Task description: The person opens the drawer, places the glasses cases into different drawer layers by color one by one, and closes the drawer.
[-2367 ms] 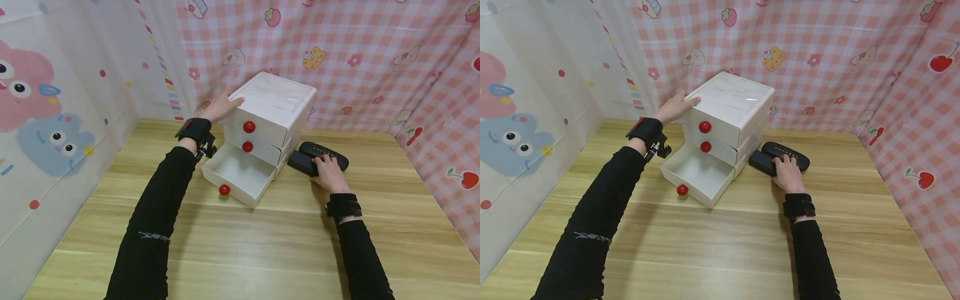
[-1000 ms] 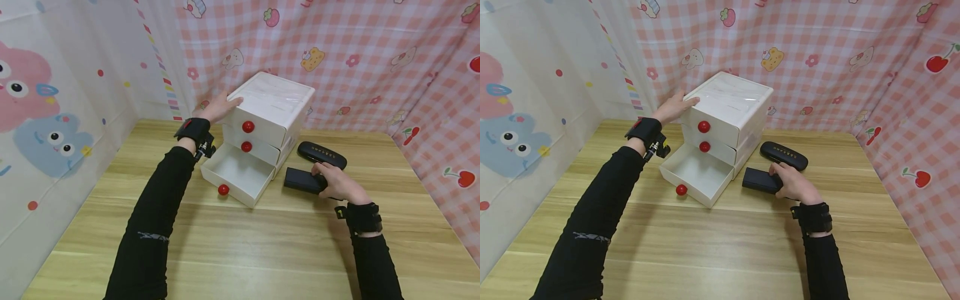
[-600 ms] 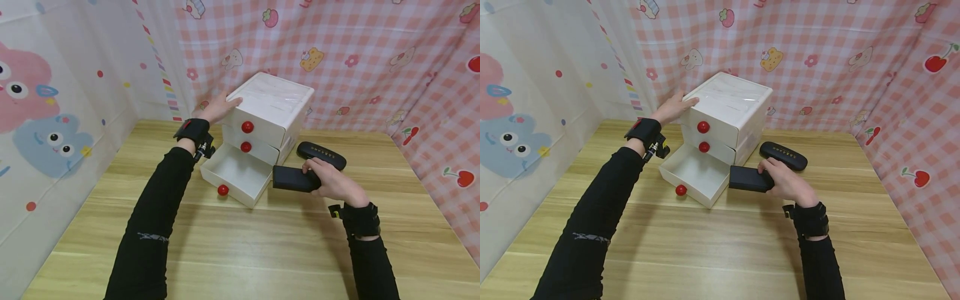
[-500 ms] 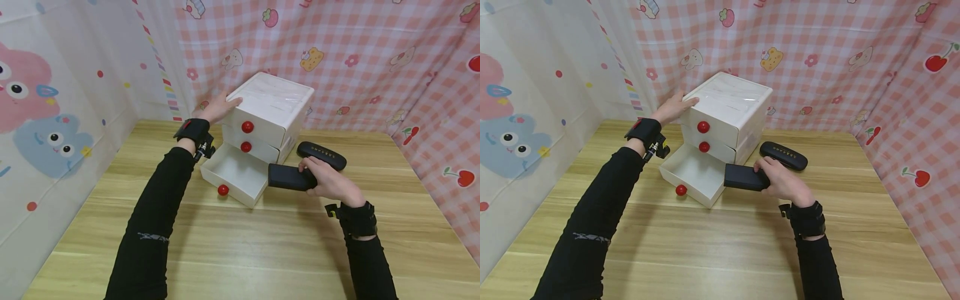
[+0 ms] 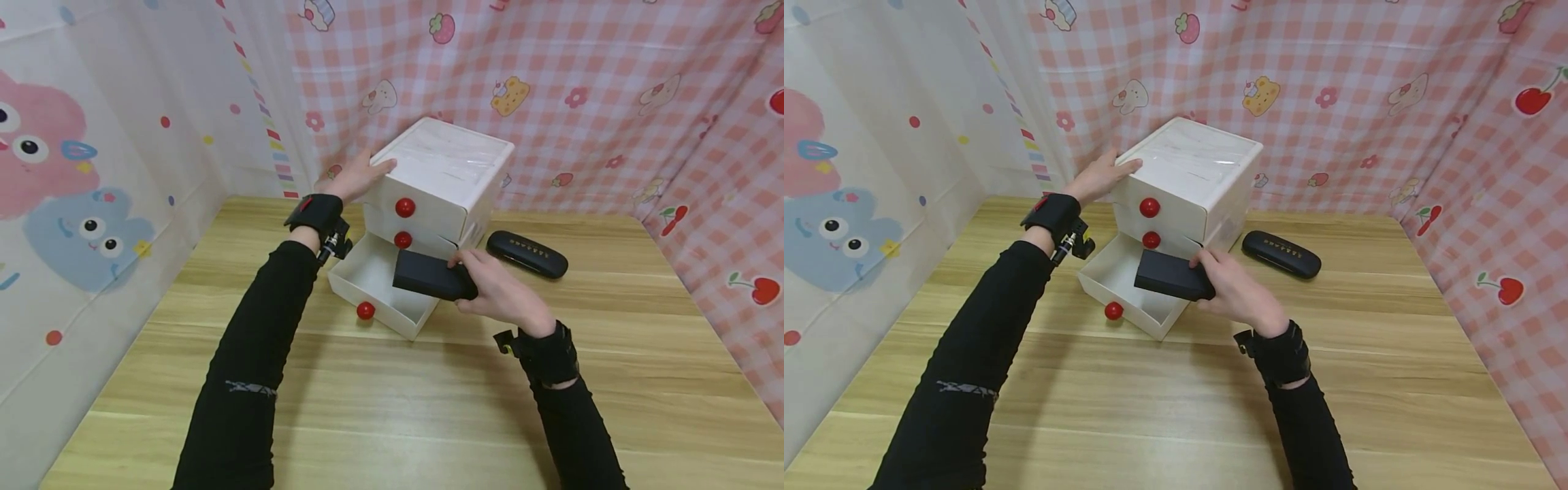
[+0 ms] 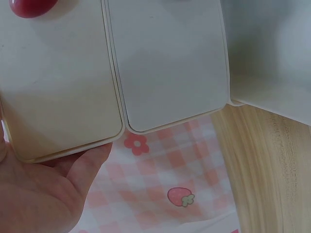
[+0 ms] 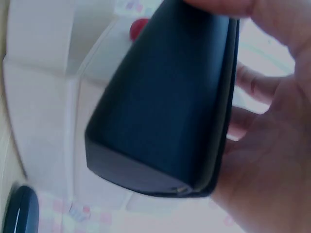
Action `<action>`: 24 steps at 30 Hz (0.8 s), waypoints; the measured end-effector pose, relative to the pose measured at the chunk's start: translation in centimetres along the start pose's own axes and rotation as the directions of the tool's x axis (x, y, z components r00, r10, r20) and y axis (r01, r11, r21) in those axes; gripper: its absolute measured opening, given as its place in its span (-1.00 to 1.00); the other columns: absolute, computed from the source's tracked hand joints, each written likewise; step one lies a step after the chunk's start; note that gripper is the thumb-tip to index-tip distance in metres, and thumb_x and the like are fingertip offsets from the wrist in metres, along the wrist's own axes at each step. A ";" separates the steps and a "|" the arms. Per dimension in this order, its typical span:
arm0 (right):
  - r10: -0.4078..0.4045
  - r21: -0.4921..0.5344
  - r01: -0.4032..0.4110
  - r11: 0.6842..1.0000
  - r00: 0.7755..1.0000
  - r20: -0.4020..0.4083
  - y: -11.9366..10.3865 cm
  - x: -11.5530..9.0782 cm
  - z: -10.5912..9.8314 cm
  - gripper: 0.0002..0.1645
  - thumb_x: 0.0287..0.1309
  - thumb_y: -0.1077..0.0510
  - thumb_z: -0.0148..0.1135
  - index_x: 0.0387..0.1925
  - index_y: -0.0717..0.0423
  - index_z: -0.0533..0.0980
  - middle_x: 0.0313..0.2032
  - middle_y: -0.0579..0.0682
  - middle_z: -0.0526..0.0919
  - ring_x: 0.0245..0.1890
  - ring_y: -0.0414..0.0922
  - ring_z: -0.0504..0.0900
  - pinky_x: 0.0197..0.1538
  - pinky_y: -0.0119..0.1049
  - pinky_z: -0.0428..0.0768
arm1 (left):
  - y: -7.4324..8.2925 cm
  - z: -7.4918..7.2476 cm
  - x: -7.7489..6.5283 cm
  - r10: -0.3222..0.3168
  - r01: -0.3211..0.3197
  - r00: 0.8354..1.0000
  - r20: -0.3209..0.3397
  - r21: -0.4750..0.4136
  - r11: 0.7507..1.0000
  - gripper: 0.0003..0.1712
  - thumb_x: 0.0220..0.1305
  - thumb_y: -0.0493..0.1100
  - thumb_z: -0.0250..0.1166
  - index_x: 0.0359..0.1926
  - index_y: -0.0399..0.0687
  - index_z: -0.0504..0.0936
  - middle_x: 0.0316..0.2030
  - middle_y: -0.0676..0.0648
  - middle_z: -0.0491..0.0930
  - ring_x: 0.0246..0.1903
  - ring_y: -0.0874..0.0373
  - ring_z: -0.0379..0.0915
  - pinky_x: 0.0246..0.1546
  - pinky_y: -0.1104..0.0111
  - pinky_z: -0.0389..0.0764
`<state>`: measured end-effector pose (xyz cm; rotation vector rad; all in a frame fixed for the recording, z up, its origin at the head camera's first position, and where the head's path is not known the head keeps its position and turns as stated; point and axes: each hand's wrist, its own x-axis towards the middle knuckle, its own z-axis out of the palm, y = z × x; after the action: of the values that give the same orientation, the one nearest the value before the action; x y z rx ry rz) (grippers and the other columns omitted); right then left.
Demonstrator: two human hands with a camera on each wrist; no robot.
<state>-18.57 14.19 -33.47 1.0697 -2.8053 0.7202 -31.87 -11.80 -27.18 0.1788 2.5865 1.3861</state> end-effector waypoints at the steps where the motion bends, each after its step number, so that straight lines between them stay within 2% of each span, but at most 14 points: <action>1: 0.000 -0.006 0.000 1.000 1.000 -0.006 -0.3 0.3 0.1 -0.33 -0.23 0.30 0.46 -0.01 0.27 0.37 -0.06 0.21 0.52 -0.08 0.05 0.50 0.03 -0.07 0.50 | 0.0 0.0 0.0 0.002 -0.002 1.000 -0.001 0.001 1.000 -0.21 0.40 0.17 -0.01 0.46 -0.07 -0.07 0.39 -0.10 0.14 0.30 0.06 0.14 0.37 0.16 0.21; 8: -0.005 -0.063 0.002 0.998 0.999 -0.043 -2.3 2.4 1.0 -0.31 -0.22 0.29 0.44 0.03 0.31 0.37 -0.01 0.25 0.51 -0.04 0.09 0.50 0.10 -0.06 0.50 | 0.0 -0.1 0.0 0.029 -0.029 1.000 -0.005 0.017 0.999 -0.17 0.41 0.18 -0.04 0.47 -0.12 -0.12 0.41 -0.14 0.10 0.33 0.06 0.11 0.38 0.19 0.18; 13: 0.011 -0.107 -0.013 0.994 1.000 -0.020 -3.1 4.1 2.1 -0.33 -0.18 0.25 0.42 0.04 0.31 0.39 -0.02 0.24 0.54 -0.04 0.08 0.51 0.10 -0.09 0.50 | 0.0 -0.1 0.0 0.041 -0.041 0.999 -0.004 0.016 0.999 -0.16 0.41 0.17 -0.03 0.47 -0.15 -0.12 0.42 -0.16 0.09 0.35 0.05 0.09 0.38 0.20 0.17; 20: 0.018 -0.185 -0.014 0.983 1.000 0.017 -3.5 6.1 4.2 -0.36 -0.13 0.20 0.43 0.03 0.32 0.41 -0.10 0.24 0.55 -0.12 0.09 0.53 0.01 -0.09 0.55 | -0.1 -0.2 0.0 0.031 -0.031 1.000 0.000 0.033 0.999 -0.13 0.40 0.19 -0.03 0.49 -0.11 -0.18 0.46 -0.14 0.00 0.42 0.06 0.00 0.41 0.21 0.12; 24: 0.057 -0.215 -0.049 0.975 0.998 0.032 -3.4 6.7 5.5 -0.39 -0.08 0.17 0.43 0.01 0.29 0.40 -0.10 0.23 0.54 -0.14 0.12 0.53 -0.09 -0.06 0.61 | -0.2 -0.1 0.2 0.037 -0.037 0.999 -0.003 0.039 0.999 -0.14 0.40 0.19 -0.03 0.49 -0.13 -0.16 0.45 -0.15 0.03 0.40 0.04 0.03 0.41 0.19 0.14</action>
<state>-20.84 5.38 -35.52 0.9844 -2.8705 0.3929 -32.05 -11.94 -27.35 0.2314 2.6278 1.3496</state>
